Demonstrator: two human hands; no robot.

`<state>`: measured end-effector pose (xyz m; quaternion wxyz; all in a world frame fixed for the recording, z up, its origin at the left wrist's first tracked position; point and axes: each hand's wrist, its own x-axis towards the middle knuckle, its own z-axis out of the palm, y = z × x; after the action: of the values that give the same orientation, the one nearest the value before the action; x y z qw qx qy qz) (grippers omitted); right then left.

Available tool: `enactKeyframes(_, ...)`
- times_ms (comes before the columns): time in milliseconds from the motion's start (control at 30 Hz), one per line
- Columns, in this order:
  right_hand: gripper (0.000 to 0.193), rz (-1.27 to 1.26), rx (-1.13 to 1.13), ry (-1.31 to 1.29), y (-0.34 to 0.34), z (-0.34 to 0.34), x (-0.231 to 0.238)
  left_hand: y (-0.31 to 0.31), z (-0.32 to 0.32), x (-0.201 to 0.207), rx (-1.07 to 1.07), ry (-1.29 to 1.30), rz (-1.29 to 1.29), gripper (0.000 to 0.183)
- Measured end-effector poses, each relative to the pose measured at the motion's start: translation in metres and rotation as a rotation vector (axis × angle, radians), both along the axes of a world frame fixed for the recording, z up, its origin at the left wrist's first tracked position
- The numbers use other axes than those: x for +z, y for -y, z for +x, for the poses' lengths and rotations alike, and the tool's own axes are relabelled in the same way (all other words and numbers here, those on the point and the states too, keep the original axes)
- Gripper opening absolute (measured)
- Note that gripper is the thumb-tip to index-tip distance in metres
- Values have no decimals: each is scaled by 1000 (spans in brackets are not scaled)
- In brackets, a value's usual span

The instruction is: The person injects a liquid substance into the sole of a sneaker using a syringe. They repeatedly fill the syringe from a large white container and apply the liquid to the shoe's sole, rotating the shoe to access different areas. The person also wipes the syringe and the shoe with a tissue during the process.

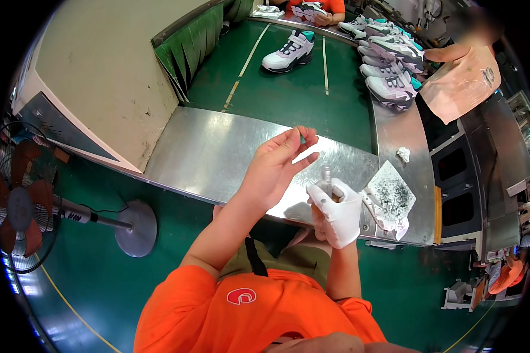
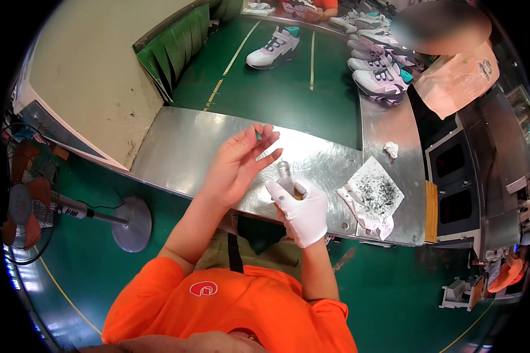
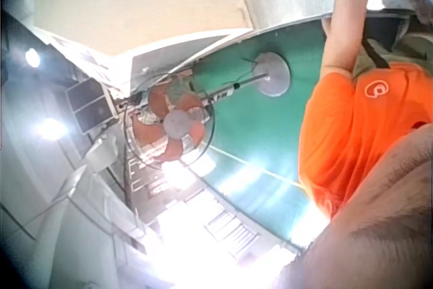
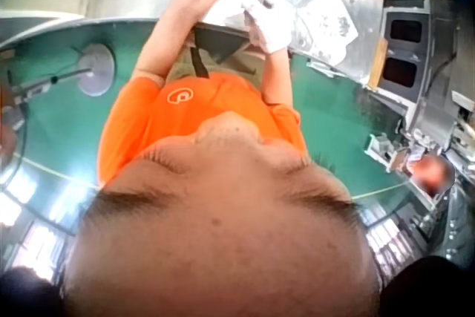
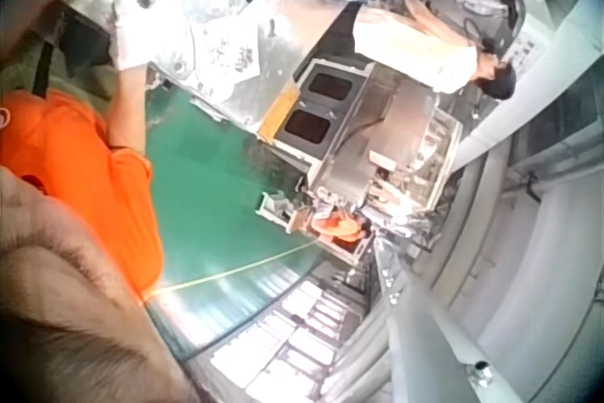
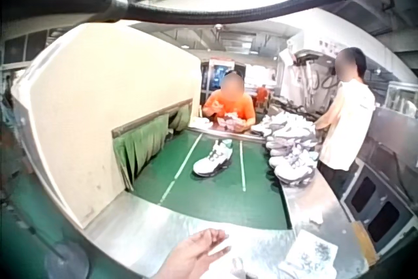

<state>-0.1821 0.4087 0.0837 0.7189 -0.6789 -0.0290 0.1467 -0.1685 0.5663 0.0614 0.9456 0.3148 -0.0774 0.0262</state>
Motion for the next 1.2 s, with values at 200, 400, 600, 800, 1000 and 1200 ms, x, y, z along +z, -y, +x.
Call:
enactKeyframes(200, 18, 208, -153, 125, -18, 24, 1, 14, -1, -8, -74, -197, -86, 19)
enactKeyframes(400, 21, 176, -122, 141, -21, 29, 1, 22, -2, -21, 10, -168, -90, 20)
enactKeyframes(600, 9, 200, -83, 96, -17, 31, 0, 30, -3, -22, 129, -155, 37, 18)
enactKeyframes(800, 13, 487, 120, -7, 7, 33, -4, 16, 0, -21, 41, -50, -76, 15)
enactKeyframes(1000, 22, -84, 67, 136, -3, 37, -12, 14, 0, -6, 76, -81, -33, 18)
enactKeyframes(1200, 18, 37, 46, 78, -10, 32, -9, 8, 1, -7, 87, -52, -37, 20)
